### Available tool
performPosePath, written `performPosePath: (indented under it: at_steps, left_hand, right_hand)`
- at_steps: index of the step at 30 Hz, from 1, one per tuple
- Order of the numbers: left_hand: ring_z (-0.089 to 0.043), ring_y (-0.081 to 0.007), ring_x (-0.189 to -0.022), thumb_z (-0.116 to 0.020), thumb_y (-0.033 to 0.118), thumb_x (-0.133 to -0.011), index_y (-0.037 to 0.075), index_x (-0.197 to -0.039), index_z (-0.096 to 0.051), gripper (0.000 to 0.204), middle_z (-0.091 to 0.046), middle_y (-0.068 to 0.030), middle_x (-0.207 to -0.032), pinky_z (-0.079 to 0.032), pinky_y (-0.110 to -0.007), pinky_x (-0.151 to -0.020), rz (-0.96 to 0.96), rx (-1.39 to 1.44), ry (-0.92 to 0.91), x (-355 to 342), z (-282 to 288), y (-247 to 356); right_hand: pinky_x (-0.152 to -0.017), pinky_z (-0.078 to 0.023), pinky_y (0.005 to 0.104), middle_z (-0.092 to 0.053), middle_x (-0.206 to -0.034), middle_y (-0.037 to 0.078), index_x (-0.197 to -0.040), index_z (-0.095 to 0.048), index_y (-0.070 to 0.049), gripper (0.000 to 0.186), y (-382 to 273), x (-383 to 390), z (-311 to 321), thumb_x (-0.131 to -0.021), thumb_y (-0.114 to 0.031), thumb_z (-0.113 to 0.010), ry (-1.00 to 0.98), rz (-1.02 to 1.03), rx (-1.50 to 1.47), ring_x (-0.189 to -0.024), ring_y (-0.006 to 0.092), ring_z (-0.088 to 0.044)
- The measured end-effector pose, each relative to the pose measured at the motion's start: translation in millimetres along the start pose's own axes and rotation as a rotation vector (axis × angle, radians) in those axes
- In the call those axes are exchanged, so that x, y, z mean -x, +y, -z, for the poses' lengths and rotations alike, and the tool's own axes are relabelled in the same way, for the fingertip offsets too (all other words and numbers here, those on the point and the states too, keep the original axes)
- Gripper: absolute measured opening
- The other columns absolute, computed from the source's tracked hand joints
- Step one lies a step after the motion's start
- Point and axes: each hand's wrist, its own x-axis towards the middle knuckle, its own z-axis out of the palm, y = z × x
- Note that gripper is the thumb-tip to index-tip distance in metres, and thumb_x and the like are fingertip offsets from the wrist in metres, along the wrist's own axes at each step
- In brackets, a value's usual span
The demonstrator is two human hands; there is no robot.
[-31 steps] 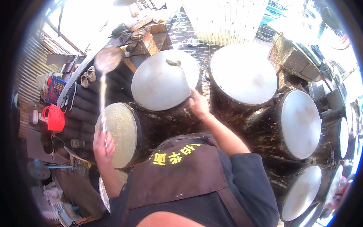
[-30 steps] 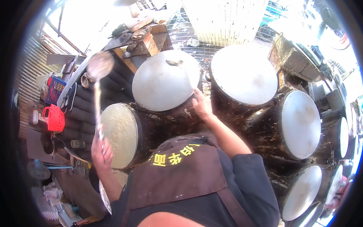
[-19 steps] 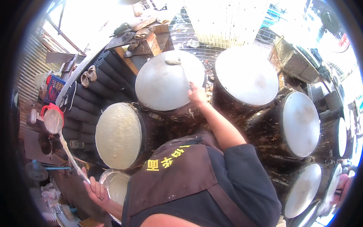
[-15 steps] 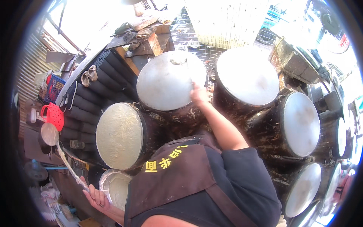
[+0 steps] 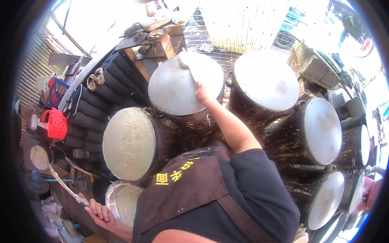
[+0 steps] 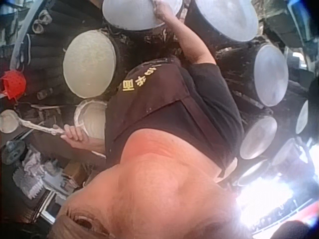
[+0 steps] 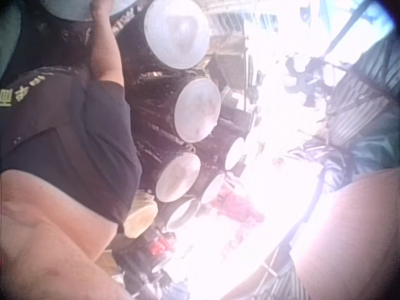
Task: The person ladles batter onto several hot griddles and spreads it into thin circles using a wooden spreader. They flip the crepes and stack them on a nearby surface. The process is repeated continuously across multiple griddles.
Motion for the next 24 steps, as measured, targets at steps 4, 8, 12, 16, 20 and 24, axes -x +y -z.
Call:
performPosePath:
  at_steps: [4,8,12,16,20,24]
  left_hand:
    - [-0.029,-0.0075,-0.048,-0.034,0.019,-0.105,0.01,-0.151,-0.009,0.054,-0.034,-0.0026,-0.073,-0.033,-0.021,-0.035,-0.018,0.013,-0.006,11.0,-13.8,-6.4]
    - [-0.029,-0.0071,-0.047,-0.035,0.019,-0.105,0.01,-0.151,-0.01,0.053,-0.034,-0.0019,-0.071,-0.032,-0.02,-0.034,-0.07,-0.029,0.041,23.8,-28.3,-18.5]
    - [-0.029,-0.0073,-0.047,-0.034,0.02,-0.105,0.011,-0.151,-0.011,0.053,-0.034,-0.0016,-0.071,-0.032,-0.02,-0.034,-0.056,-0.046,0.066,26.2,-55.5,-39.7]
    - [-0.03,-0.0075,-0.046,-0.034,0.021,-0.105,0.011,-0.151,-0.01,0.053,-0.034,-0.0018,-0.071,-0.032,-0.021,-0.035,-0.063,-0.1,0.091,37.1,-79.6,-54.6]
    - [-0.032,-0.0076,-0.046,-0.033,0.022,-0.105,0.011,-0.151,-0.01,0.053,-0.035,-0.002,-0.071,-0.033,-0.021,-0.035,-0.1,-0.154,0.139,49.5,-100.4,-67.0]
    - [-0.029,-0.0074,-0.044,-0.035,0.021,-0.105,0.012,-0.151,-0.012,0.052,-0.033,-0.0019,-0.07,-0.03,-0.021,-0.033,-0.107,-0.149,0.179,49.5,-114.8,-84.0]
  right_hand:
    - [-0.111,-0.033,0.039,-0.049,-0.137,0.019,-0.138,-0.044,-0.003,0.049,1.1,-12.4,19.5,-0.088,-0.001,-0.041,-0.137,0.05,-0.198,-0.128,0.0302,-0.047]
    - [-0.085,-0.052,0.0353,-0.063,-0.115,0.022,-0.13,-0.053,-0.011,0.047,23.6,-25.1,62.7,-0.084,-0.008,-0.056,0.052,0.034,0.003,-0.093,0.0269,-0.065]
    - [-0.072,-0.052,0.0272,-0.055,-0.129,0.019,-0.132,-0.052,-0.012,0.047,5.2,-30.8,19.7,-0.087,0.0,-0.047,-0.152,0.076,-0.182,-0.067,0.0167,-0.056]
    - [-0.066,-0.054,0.0275,-0.057,-0.124,0.02,-0.134,-0.051,-0.016,0.054,3.1,-36.6,51.7,-0.084,0.003,-0.048,-0.251,0.122,-0.232,-0.074,0.0168,-0.06]
    - [-0.067,-0.056,0.0314,-0.064,-0.113,0.018,-0.136,-0.051,-0.019,0.057,25.5,-61.6,82.8,-0.083,0.003,-0.05,-0.185,0.08,-0.104,-0.081,0.0201,-0.066]
    - [-0.083,-0.052,0.0367,-0.065,-0.113,0.017,-0.135,-0.052,-0.02,0.052,24.5,-69.7,38.5,-0.086,-0.002,-0.049,-0.227,0.226,-0.072,-0.091,0.0258,-0.065]
